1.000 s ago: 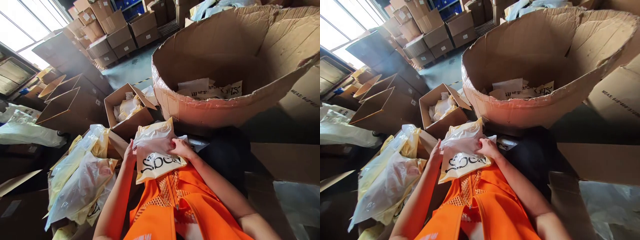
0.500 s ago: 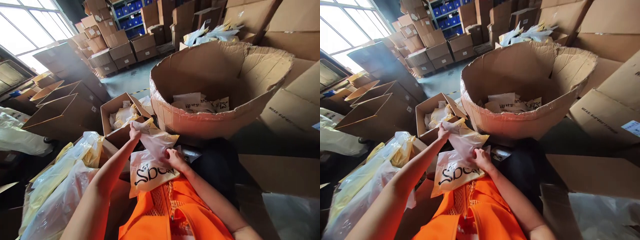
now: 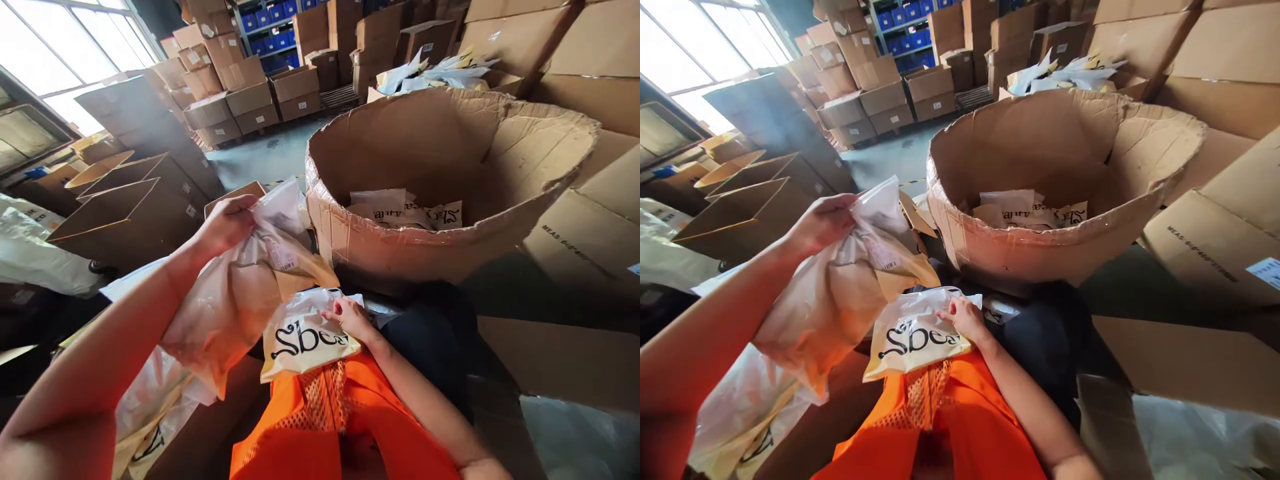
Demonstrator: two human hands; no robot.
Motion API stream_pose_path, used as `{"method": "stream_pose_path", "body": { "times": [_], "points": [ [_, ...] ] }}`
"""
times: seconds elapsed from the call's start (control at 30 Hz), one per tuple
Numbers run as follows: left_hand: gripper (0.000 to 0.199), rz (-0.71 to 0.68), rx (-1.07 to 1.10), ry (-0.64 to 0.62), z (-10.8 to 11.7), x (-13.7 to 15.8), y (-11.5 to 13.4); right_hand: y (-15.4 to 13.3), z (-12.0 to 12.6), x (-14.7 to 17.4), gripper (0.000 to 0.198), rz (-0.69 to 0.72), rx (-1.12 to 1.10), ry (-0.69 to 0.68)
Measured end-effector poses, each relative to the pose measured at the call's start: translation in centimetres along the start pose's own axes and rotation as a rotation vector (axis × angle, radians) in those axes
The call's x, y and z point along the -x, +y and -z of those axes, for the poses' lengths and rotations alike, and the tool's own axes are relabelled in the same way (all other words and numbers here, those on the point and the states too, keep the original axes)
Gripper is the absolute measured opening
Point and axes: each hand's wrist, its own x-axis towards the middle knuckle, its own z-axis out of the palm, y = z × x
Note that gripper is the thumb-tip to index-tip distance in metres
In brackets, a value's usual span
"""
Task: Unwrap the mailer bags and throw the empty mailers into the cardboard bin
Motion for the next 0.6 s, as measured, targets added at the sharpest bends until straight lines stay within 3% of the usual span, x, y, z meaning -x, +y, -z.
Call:
{"method": "stream_pose_path", "body": {
  "times": [0.1, 0.2, 0.6],
  "points": [
    [0.019, 0.175, 0.128, -0.059, -0.9, 1.3, 0.9, 0.0, -0.1, 0.0, 0.039, 0.017, 0.020, 0.013],
    [0.025, 0.261, 0.180, -0.086, -1.0, 1.6, 0.9, 0.1, -0.2, -0.2, 0.038, 0.011, 0.030, 0.029],
    [0.024, 0.259, 0.115, -0.024, -0.7, 1.4, 1.0, 0.3, -0.1, -0.3, 0.037, -0.007, 0.044, -0.005]
  ]
}}
